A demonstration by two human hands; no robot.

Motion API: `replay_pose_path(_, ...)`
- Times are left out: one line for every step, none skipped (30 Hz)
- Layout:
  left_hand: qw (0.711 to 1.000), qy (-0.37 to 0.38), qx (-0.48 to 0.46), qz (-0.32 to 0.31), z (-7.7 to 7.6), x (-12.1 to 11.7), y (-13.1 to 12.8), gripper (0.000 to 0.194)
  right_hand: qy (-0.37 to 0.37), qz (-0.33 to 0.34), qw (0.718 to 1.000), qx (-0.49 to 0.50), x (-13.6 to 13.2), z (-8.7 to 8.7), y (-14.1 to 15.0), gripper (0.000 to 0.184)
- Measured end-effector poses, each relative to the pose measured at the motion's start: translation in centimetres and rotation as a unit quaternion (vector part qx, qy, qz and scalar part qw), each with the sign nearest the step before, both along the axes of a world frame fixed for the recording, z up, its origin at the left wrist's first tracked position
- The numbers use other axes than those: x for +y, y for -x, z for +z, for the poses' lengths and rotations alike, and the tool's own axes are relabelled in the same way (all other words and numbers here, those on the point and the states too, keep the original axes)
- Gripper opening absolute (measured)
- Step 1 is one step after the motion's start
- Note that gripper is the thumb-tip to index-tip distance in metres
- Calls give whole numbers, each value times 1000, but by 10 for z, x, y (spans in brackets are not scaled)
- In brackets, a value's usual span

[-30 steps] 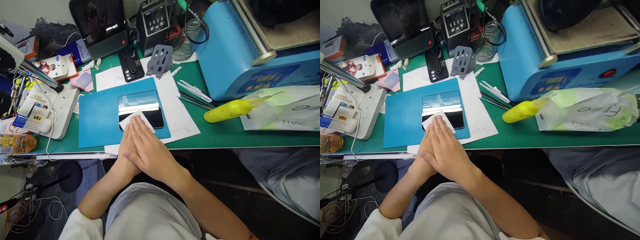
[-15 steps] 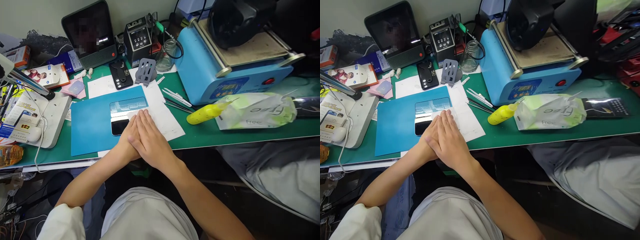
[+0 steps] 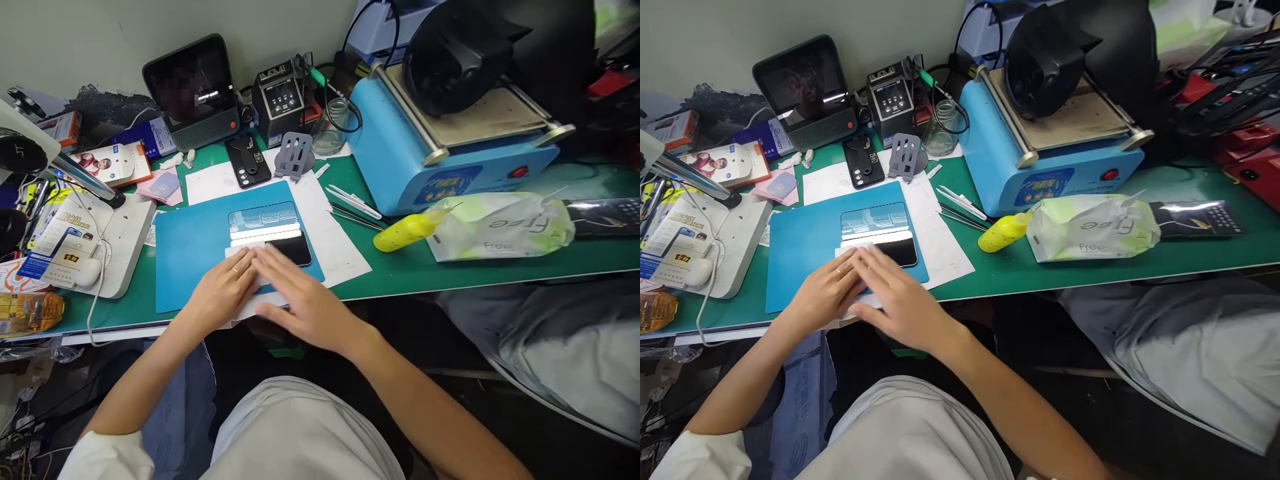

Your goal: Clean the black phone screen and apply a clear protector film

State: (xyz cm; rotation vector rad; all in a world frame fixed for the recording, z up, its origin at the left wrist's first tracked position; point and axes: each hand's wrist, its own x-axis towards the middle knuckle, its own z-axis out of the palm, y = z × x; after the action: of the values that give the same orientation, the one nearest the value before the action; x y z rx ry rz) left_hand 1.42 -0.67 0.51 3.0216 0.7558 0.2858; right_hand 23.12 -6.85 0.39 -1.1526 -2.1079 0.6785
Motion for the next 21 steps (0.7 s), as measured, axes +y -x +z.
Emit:
replay_pose_path(1000,-14,-20,-10,1,4,7,39,-3,-24,1000,2,3,1,-13,71)
replay_pose_path(999,-27,-34,-16,2,8,14,34,-4,-48,999,3,9,1,-26,67)
replay_pose_path(998,-40,-41,-20,2,12,21,31,1,-77,997,2,17,2,-38,63)
replay_pose_path(998,-52,-42,-20,4,15,27,30,9,-103,995,-5,29,1,-48,58)
replay_pose_path(997,-61,-37,-16,6,19,33,29,12,-130,991,-13,43,0,-57,54)
replay_pose_path(997,-69,-30,-7,8,23,38,30,5,-149,989,-23,58,-1,-64,51)
replay_pose_path(997,-73,-20,5,12,28,44,30,-3,-158,987,-39,74,-3,-68,49)
replay_pose_path(997,-73,-8,20,16,32,48,29,-16,-161,985,-57,89,-5,-70,47)
replay_pose_path(997,-69,3,33,21,36,53,27,-23,-159,984,-77,103,-8,-70,46)
replay_pose_path(997,-61,16,45,25,41,55,24,-26,-159,983,-91,114,-11,-69,46)
replay_pose_path(997,-49,30,56,30,46,57,23,-27,-157,982,-101,123,-14,-67,46)
replay_pose_path(996,-35,42,66,34,52,57,23,-27,-156,981,-108,130,-18,-65,46)
replay_pose_path(995,-21,52,77,37,59,55,24,-28,-155,981,-112,135,-22,-63,46)
replay_pose_path(994,-6,59,89,39,66,50,26,-33,-153,981,-114,137,-25,-61,47)
replay_pose_path(993,7,62,104,40,75,45,27,-40,-151,981,-114,138,-29,-60,47)
replay_pose_path(990,18,61,123,39,84,38,27,-49,-148,981,-112,138,-32,-59,47)
replay_pose_path(989,27,56,137,38,93,30,28,-57,-146,982,-109,138,-34,-59,47)
replay_pose_path(988,36,53,141,35,101,23,31,-63,-144,982,-104,138,-36,-59,47)
replay_pose_path(988,43,51,137,32,109,17,35,-65,-143,983,-100,137,-37,-60,45)
replay_pose_path(989,51,46,130,29,115,13,40,-63,-141,983,-97,137,-37,-60,44)
replay_pose_path(990,57,38,127,25,120,10,44,-60,-138,984,-96,137,-37,-60,42)
